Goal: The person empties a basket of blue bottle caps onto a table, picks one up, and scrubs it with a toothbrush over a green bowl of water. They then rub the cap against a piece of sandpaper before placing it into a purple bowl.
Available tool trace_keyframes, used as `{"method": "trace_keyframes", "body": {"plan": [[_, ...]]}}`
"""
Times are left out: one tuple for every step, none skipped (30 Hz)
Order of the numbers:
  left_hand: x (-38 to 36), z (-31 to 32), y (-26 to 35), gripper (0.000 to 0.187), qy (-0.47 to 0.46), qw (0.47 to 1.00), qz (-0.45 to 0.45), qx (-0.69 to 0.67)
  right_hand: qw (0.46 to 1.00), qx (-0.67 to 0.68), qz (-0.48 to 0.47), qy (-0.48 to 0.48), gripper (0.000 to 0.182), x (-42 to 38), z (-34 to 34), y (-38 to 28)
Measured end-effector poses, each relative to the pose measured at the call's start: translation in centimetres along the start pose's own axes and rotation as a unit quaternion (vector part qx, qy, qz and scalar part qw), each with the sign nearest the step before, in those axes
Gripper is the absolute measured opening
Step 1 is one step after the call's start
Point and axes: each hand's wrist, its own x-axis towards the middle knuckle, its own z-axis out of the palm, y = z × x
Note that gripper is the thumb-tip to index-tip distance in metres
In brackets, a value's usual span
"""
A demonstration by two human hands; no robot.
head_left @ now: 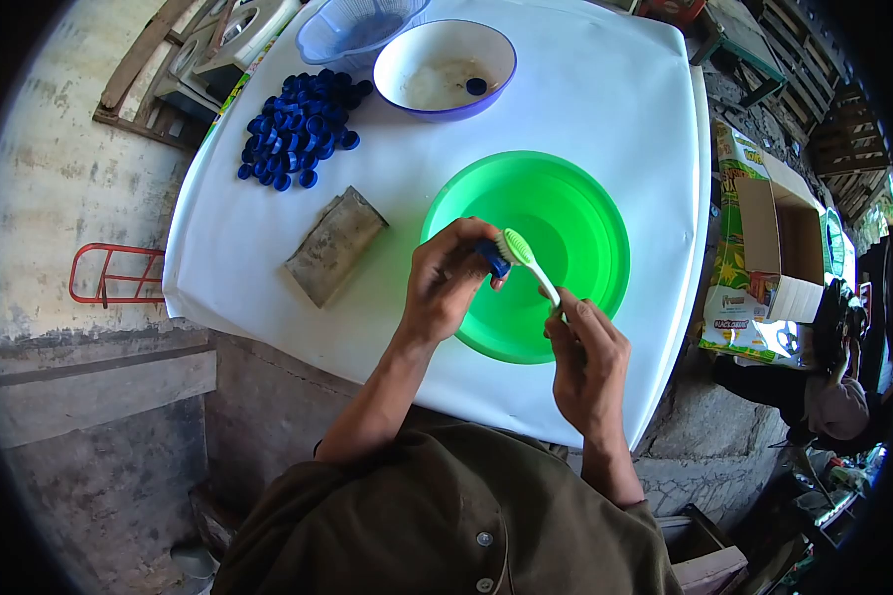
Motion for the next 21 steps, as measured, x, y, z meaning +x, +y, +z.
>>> {"method": "trace_keyframes", "body": {"plan": [[-0.1,0.1,0.1,0.020,0.008,1.000,-0.005,-0.012,1.000,0.004,0.012,0.007,0.032,0.1,0.0,0.1],[-0.1,0.1,0.3,0.019,0.009,1.000,-0.013,0.001,0.999,-0.025,0.018,-0.025,0.032,0.2,-0.3,-0.6],[0.0,0.0,0.4,0.019,0.007,1.000,-0.009,0.006,1.000,-0.015,0.002,-0.024,0.031,0.1,-0.1,-0.5],[0.1,-0.1,0.3,0.019,0.004,1.000,-0.004,0.011,1.000,-0.006,-0.014,-0.023,0.031,-0.1,0.1,-0.4],[0.2,-0.1,0.2,0.020,0.000,1.000,0.000,0.014,0.999,0.002,-0.030,-0.021,0.030,-0.2,0.2,-0.3],[0.1,-0.3,0.4,0.020,0.000,1.000,-0.011,0.003,0.999,-0.029,0.023,-0.037,0.031,0.0,-0.4,-0.6],[0.0,-0.1,0.4,0.020,0.003,1.000,-0.006,-0.001,1.000,0.005,0.001,-0.007,0.032,0.3,-0.1,0.1],[0.1,0.2,0.5,0.021,0.006,1.000,0.001,-0.004,1.000,0.003,0.002,-0.010,0.032,0.3,-0.1,0.0],[0.2,0.3,0.5,0.021,0.008,1.000,0.007,-0.007,1.000,0.000,0.003,-0.013,0.032,0.3,-0.2,-0.1],[0.3,0.3,0.6,0.021,0.001,0.999,0.028,0.024,1.000,0.000,-0.004,-0.018,0.032,0.1,0.0,-0.1],[0.6,0.2,0.6,0.022,-0.008,0.997,0.049,0.054,1.000,-0.002,-0.010,-0.023,0.031,-0.1,0.2,-0.2],[0.8,0.2,0.6,0.022,-0.018,0.994,0.071,0.082,0.999,-0.004,-0.017,-0.027,0.031,-0.2,0.3,-0.2],[0.9,0.3,0.3,0.023,-0.009,0.993,0.085,0.085,1.000,-0.004,-0.003,-0.022,0.031,-0.1,0.3,-0.2],[0.8,0.4,-0.1,0.023,0.002,0.991,0.100,0.089,1.000,-0.003,0.011,-0.018,0.032,0.2,0.3,-0.3],[0.7,0.4,-0.4,0.023,0.012,0.989,0.115,0.094,1.000,-0.001,0.024,-0.014,0.032,0.3,0.3,-0.3],[0.6,0.4,-0.4,0.022,0.018,0.991,0.103,0.082,1.000,-0.011,0.021,-0.012,0.032,0.3,0.5,-0.4],[0.5,0.5,-0.3,0.021,0.035,0.990,0.109,0.087,1.000,-0.022,0.019,-0.011,0.032,0.2,0.6,-0.5],[0.7,0.7,-0.1,0.019,0.050,0.988,0.115,0.091,0.999,-0.034,0.017,-0.009,0.032,0.1,0.7,-0.6],[0.8,0.9,0.0,0.018,0.066,0.986,0.121,0.095,0.999,-0.033,0.012,0.001,0.032,-0.2,0.8,-0.5],[0.9,0.7,0.0,0.017,0.079,0.976,0.146,0.138,0.999,-0.032,0.006,0.011,0.032,-0.5,1.0,-0.3],[0.8,0.3,-0.1,0.017,0.075,0.964,0.160,0.199,0.999,-0.030,0.000,0.020,0.032,-0.7,1.2,-0.1]]}}
